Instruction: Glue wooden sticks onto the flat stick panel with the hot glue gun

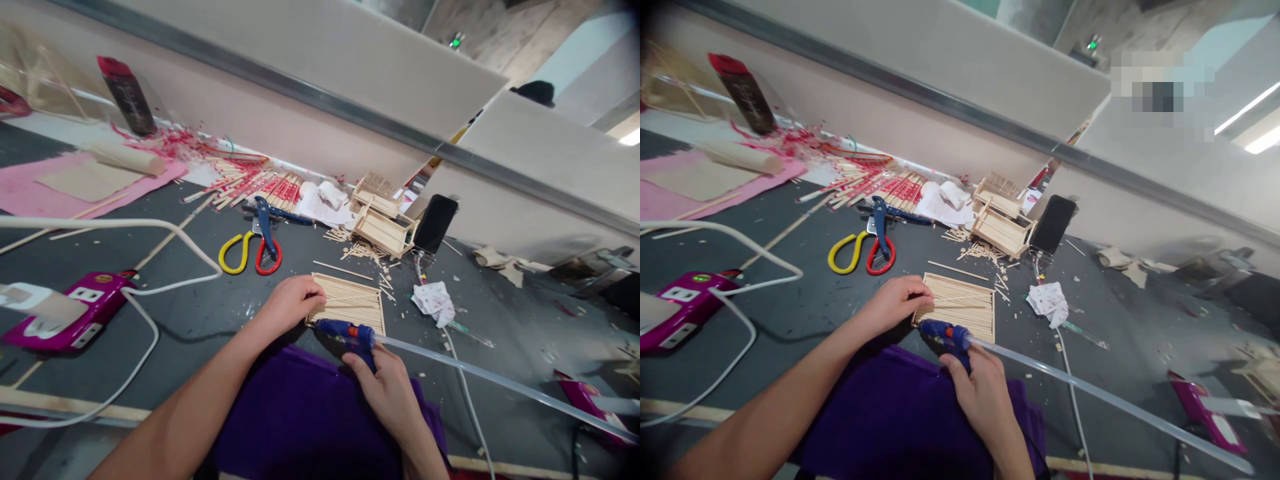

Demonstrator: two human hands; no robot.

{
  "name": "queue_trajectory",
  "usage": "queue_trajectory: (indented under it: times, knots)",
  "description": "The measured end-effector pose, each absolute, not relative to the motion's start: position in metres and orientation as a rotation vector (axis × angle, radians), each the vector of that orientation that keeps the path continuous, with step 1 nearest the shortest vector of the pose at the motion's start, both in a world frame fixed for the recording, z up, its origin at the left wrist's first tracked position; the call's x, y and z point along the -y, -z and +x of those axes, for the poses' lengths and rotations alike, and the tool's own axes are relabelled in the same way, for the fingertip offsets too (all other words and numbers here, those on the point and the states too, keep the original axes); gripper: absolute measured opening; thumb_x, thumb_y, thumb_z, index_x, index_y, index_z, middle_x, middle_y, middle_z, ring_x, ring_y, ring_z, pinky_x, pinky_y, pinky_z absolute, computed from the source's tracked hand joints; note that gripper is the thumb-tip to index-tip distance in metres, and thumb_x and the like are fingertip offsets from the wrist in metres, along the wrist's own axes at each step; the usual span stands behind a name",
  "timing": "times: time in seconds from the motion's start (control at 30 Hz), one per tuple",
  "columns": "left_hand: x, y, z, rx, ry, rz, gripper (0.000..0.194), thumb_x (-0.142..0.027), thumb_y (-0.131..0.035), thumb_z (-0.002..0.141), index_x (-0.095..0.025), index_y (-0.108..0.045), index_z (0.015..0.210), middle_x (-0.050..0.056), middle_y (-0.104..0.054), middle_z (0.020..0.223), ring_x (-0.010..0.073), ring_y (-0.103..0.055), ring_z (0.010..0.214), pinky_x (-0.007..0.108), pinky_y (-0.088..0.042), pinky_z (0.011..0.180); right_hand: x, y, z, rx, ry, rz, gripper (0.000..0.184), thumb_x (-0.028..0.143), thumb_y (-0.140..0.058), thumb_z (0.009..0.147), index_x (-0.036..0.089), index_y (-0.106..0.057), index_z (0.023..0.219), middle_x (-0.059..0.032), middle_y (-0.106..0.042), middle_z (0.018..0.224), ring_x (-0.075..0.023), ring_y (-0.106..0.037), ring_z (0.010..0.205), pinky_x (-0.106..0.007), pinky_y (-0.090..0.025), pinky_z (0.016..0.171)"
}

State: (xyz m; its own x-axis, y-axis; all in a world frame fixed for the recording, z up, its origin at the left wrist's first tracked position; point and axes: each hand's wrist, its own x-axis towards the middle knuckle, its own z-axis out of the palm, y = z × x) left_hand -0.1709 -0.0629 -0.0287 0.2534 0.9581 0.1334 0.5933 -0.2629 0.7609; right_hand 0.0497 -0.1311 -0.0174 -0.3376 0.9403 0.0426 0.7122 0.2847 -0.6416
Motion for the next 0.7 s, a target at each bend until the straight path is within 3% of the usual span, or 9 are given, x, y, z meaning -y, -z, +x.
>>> queue_trajectory:
  times: [0.13,0.47,0.57,0.7]
  knots:
    - [0.062,0.028,-0.171,-1.400,-0.820,1.949,0.018,-0.028,-0.057,0.084,-0.019,-0.071,0.077,0.002,-0.067,0.080,0.0159,-0.059,0.076,0.025,-0.039,0.067,0.131,0.019,0.050,2.149,-0.698,-1.466,0.033,0.039,-0.049,0.091,0.018,-0.069,0.104,-0.0109,-0.072,0.099,-0.0252,-0.066,0.092,-0.031,-0.049,0.081]
    - [0.062,0.030,-0.172,-1.402,-0.831,1.932,0.017,-0.027,-0.057,0.083,-0.019,-0.071,0.077,0.002,-0.066,0.079,0.0148,-0.059,0.074,0.024,-0.038,0.065,0.133,0.014,0.056,2.034,-0.792,-1.511,0.030,0.040,-0.052,0.089,0.018,-0.071,0.094,-0.0087,-0.072,0.091,-0.0233,-0.066,0.085,-0.029,-0.049,0.078]
    - [0.062,0.029,-0.173,-1.424,-0.830,1.921,0.017,-0.027,-0.057,0.083,-0.019,-0.072,0.077,0.002,-0.066,0.079,0.0147,-0.059,0.073,0.024,-0.038,0.064,0.134,0.009,0.067,1.844,-0.867,-1.551,0.034,0.046,-0.054,0.086,0.016,-0.070,0.089,-0.0076,-0.071,0.079,-0.0203,-0.064,0.067,-0.027,-0.049,0.064]
    - [0.062,0.028,-0.173,-1.461,-0.829,1.911,0.019,-0.027,-0.056,0.084,-0.019,-0.071,0.077,0.001,-0.065,0.080,0.0148,-0.058,0.074,0.023,-0.038,0.063,0.133,0.006,0.096,1.495,-0.982,-1.569,0.037,0.050,-0.056,0.083,0.014,-0.066,0.085,0.0002,-0.057,0.054,-0.0133,-0.050,0.046,-0.023,-0.042,0.046]
